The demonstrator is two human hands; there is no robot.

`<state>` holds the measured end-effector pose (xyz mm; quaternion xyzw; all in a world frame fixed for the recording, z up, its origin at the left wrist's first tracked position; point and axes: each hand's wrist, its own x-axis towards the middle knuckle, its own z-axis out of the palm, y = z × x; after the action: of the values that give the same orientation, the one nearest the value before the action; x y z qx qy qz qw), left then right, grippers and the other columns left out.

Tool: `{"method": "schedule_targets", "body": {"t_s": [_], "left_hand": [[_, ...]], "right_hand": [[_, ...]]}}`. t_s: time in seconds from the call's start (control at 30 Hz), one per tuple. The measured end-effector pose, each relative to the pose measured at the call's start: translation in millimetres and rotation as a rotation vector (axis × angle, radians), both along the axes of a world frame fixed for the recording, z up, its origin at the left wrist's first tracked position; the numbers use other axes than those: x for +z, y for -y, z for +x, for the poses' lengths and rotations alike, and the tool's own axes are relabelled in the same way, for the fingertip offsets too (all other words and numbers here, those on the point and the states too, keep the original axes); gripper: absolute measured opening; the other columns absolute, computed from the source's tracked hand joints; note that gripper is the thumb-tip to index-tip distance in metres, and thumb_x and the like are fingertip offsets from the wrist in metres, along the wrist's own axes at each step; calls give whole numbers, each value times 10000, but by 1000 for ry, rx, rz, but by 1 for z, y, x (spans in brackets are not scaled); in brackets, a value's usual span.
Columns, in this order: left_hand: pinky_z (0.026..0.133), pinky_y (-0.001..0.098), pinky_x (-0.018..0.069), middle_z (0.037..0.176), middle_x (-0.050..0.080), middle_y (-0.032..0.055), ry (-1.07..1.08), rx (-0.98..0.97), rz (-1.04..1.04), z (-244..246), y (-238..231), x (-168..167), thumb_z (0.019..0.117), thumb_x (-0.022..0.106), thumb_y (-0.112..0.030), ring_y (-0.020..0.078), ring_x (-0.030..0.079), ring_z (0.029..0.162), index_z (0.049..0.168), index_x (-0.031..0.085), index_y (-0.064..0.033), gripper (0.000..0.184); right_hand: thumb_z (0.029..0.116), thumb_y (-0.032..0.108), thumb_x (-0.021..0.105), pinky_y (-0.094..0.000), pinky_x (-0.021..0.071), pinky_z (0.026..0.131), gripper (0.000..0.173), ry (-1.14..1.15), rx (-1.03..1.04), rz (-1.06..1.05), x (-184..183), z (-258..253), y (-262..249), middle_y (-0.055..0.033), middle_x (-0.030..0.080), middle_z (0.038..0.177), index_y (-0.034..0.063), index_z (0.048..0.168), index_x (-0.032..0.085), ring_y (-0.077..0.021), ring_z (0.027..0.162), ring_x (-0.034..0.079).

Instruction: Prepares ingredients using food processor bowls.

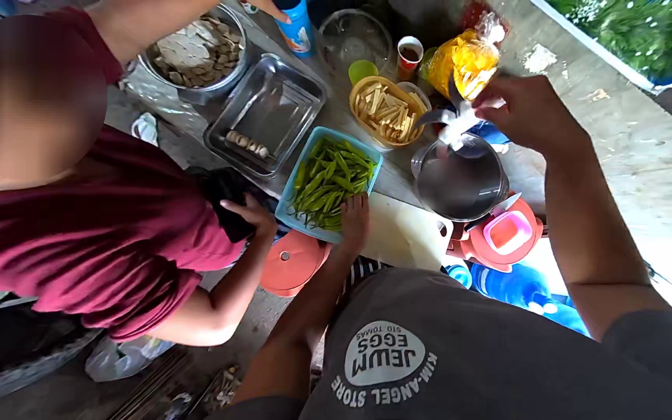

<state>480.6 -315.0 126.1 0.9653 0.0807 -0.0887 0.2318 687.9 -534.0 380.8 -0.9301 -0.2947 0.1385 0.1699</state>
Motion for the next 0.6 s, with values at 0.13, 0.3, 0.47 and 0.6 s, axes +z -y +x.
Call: {"method": "schedule_targets", "body": {"t_s": [0.13, 0.3, 0.47, 0.6], "left_hand": [[1030, 628, 449, 1347, 553, 349, 43, -16, -126, -4, -6, -11, 859, 638, 143, 524, 531, 1269, 1416, 493, 126, 576], [1019, 604, 473, 1317, 598, 303, 68, -109, -146, -22, -3, -8, 856, 646, 152, 502, 560, 1239, 1407, 543, 78, 566], [1008, 611, 477, 1360, 585, 281, 53, -104, -167, -22, 7, -7, 923, 583, 122, 504, 555, 1240, 1453, 515, 38, 540], [988, 597, 491, 1311, 608, 289, 71, -78, -148, -11, 13, -15, 950, 552, 95, 493, 579, 1207, 1444, 531, 43, 497]], "right_hand": [[1005, 37, 579, -567, 430, 1070, 226, 21, 148, -21, -17, 37, -63, -260, 673, 1205, -67, 1188, 661, -414, 1192, 622], [990, 5, 579, -580, 398, 1110, 232, -25, 244, -142, -61, 75, -126, -281, 631, 1267, -70, 1198, 650, -439, 1261, 569], [979, -20, 573, -573, 382, 1134, 284, -36, 238, -151, -78, 82, -151, -271, 612, 1317, -61, 1255, 624, -430, 1313, 537], [959, -32, 588, -573, 387, 1127, 390, -20, 260, -170, -79, 80, -158, -251, 593, 1356, -7, 1349, 576, -418, 1323, 532]]}}
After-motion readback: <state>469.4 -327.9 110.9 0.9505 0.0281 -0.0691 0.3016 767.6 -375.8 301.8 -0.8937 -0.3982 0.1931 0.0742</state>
